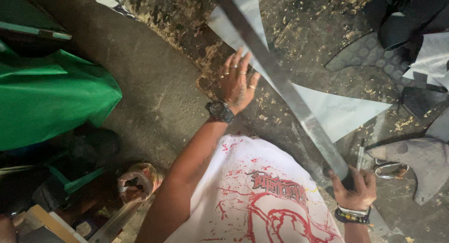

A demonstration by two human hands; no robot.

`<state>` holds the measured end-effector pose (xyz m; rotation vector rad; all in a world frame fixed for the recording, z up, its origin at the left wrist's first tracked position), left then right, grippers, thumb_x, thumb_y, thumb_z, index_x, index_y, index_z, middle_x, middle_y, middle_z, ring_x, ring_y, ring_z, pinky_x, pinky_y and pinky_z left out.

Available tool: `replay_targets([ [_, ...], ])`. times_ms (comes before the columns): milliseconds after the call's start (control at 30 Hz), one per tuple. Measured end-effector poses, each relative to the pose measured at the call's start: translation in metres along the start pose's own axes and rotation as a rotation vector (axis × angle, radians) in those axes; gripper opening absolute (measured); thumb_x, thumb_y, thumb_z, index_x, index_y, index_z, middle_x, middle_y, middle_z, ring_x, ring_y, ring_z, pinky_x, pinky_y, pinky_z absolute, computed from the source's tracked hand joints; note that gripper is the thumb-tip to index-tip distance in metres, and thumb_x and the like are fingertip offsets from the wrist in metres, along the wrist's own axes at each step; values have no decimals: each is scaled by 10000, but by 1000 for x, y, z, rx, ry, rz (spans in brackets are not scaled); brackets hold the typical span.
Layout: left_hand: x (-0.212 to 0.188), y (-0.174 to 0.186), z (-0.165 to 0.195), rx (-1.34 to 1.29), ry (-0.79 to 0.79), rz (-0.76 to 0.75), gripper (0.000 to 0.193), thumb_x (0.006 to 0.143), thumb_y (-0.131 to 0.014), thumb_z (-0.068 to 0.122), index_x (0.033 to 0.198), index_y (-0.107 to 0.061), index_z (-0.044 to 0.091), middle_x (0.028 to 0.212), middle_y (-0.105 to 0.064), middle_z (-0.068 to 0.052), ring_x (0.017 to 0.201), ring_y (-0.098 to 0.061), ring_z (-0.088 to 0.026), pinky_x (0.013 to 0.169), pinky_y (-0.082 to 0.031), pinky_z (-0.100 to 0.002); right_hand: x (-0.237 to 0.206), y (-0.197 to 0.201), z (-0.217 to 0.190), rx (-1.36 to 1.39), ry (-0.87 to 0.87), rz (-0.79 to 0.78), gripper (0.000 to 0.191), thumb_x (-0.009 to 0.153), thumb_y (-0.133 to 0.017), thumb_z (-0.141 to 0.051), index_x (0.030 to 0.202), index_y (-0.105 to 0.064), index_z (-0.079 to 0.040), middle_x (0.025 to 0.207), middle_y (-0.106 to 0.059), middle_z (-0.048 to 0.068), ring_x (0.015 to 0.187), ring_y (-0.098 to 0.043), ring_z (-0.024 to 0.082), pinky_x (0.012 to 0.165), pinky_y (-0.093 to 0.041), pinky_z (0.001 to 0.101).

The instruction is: The person uses a metal ruler and a cutting tool to mark and cut a sheet of white material on a workbench. They repeatedly align the ruler, trace lines, and cut along the edges to produce shaped pieces.

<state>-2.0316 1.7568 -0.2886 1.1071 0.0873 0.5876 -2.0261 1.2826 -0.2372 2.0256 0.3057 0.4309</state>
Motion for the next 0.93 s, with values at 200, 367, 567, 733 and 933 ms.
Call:
replay_targets([
  [200,8,-16,-13,205,-10,-334,678,1073,-433,538,1639,-226,228,1727,-85,-65,1591,-192,-276,1280,-180,-578,-4,5,20,63,-141,46,442,850,-956,-305,1087,-737,-3,1006,-601,120,758,-618,207,657,-498,328],
  [367,35,-6,3,308,15,-572,721,1041,-416,555,1624,-185,198,1691,-45,-136,1569,-112,-317,1233,-129,-606,-4,10,21,55,-78,119,454,869,-962,-264,1141,-732,18,1039,-575,132,866,-609,246,754,-516,340],
  [567,12,-4,40,235,-150,-587,754,1008,-508,518,1614,-236,161,1692,-66,-176,1573,-113,-332,1250,-110,-606,-14,10,17,110,-152,113,469,844,-954,-262,1160,-741,13,1031,-574,132,859,-626,250,732,-508,345],
  [733,-21,-17,64,96,-260,-540,736,970,-570,466,1594,-337,152,1702,-143,-167,1564,-150,-325,1234,-142,-600,-14,7,12,156,-162,125,483,874,-978,-280,1169,-731,13,998,-553,114,836,-581,246,758,-512,341],
  [933,-31,-18,59,141,-224,-496,739,969,-575,491,1595,-339,177,1689,-170,-144,1570,-147,-297,1239,-140,-602,-6,12,6,105,-131,77,480,839,-963,-285,1165,-745,-7,1076,-632,132,918,-650,256,787,-531,353],
])
Point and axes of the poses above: each hand's wrist, its own x-axis towards the middle knuckle, its own y-axis out of the back of the hand, z = x × y, the point moved 5 cm from there along x, towards the middle knuckle
